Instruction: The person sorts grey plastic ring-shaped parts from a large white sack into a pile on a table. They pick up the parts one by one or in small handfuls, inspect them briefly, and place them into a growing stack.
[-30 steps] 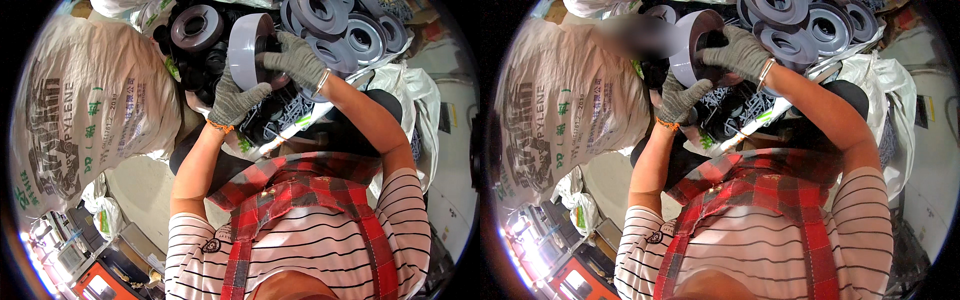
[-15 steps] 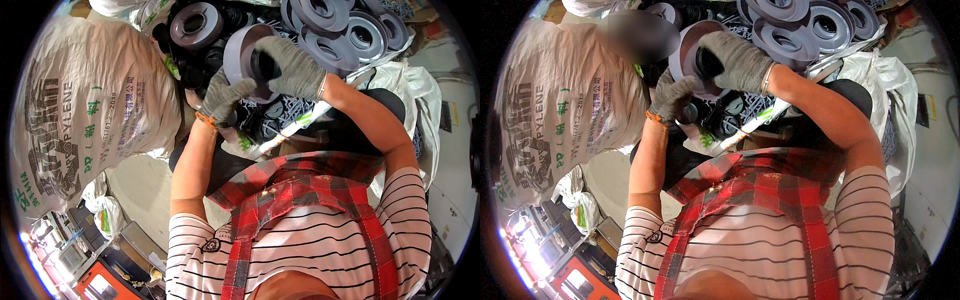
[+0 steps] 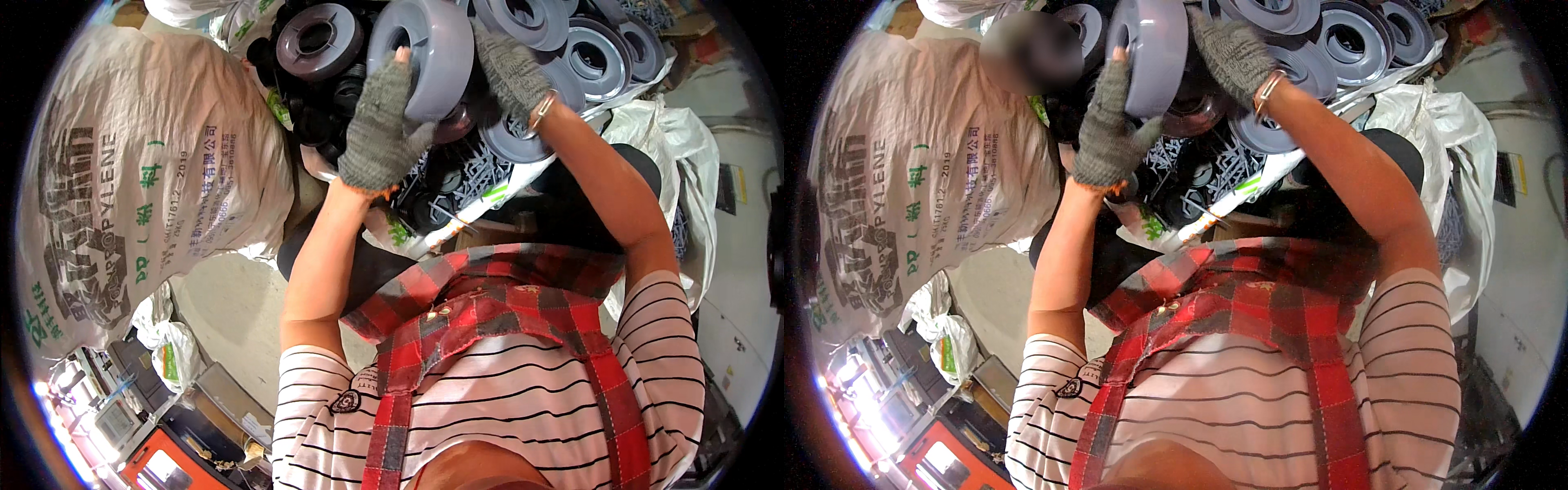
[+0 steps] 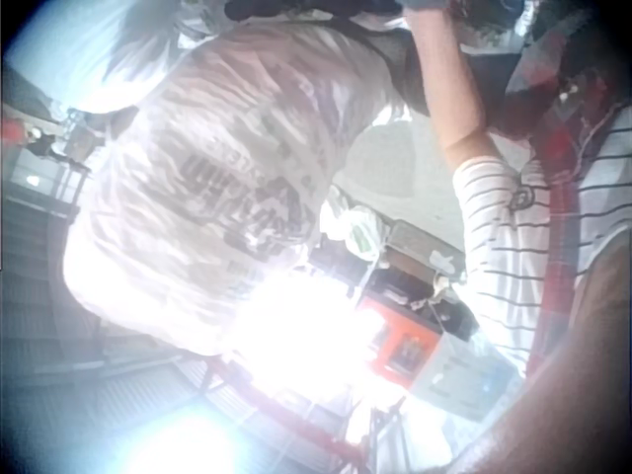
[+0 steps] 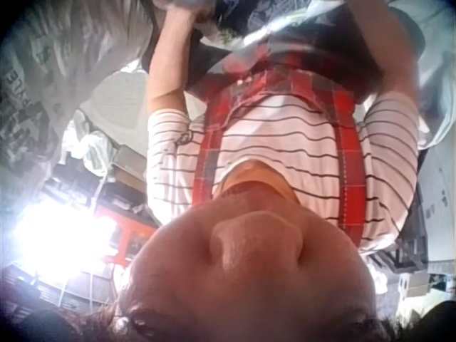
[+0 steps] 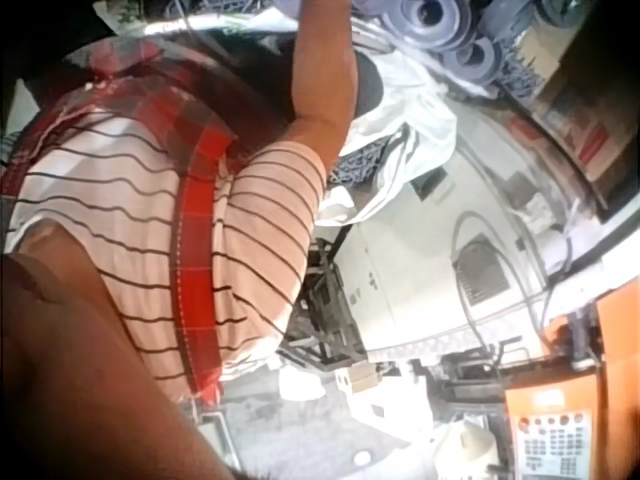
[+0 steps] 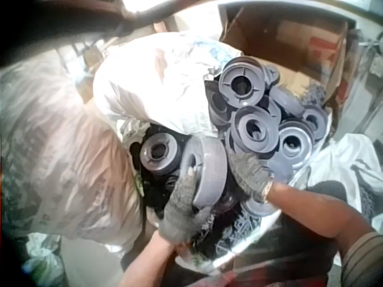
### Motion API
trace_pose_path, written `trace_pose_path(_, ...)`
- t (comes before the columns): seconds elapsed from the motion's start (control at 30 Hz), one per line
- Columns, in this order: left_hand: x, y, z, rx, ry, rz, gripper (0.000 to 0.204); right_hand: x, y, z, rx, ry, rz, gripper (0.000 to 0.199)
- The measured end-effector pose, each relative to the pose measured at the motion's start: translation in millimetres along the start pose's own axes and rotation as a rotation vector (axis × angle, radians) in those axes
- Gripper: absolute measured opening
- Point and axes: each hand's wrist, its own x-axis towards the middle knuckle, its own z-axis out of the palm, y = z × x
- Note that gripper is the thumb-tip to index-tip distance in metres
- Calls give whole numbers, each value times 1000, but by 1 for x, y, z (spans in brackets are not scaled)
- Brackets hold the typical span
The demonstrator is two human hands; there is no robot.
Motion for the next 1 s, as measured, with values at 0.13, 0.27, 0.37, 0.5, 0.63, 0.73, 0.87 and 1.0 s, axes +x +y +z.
trace_pose_path(0.13,5,-11,-2,82,-15,-60,95,18,34,-25,250,105,451,42)
trace_pose_path(0.27,6,-20,0,-331,180,-291,82,-5,77,49,-48,26,328,36)
trace_pose_path(0.37,-6,-22,-26,-868,359,-596,74,24,11,-21,18,-104,239,32)
trace_pose_path(0.5,-6,-5,-39,-1163,425,-299,75,30,-38,-39,189,313,-392,16)
trace_pose_path(0.63,-17,-19,-63,-757,566,-729,50,51,-88,-22,460,355,-449,23)
trace_pose_path(0.73,-30,-38,-82,-492,890,-806,44,79,-111,-10,609,62,-128,28)
trace_pose_path(0.87,-37,-45,-100,-568,1148,-794,42,104,-151,69,313,-95,-404,31)
trace_pose_path(1.0,-47,-58,-109,-372,1165,-830,53,113,-170,92,-4,-229,-434,31)
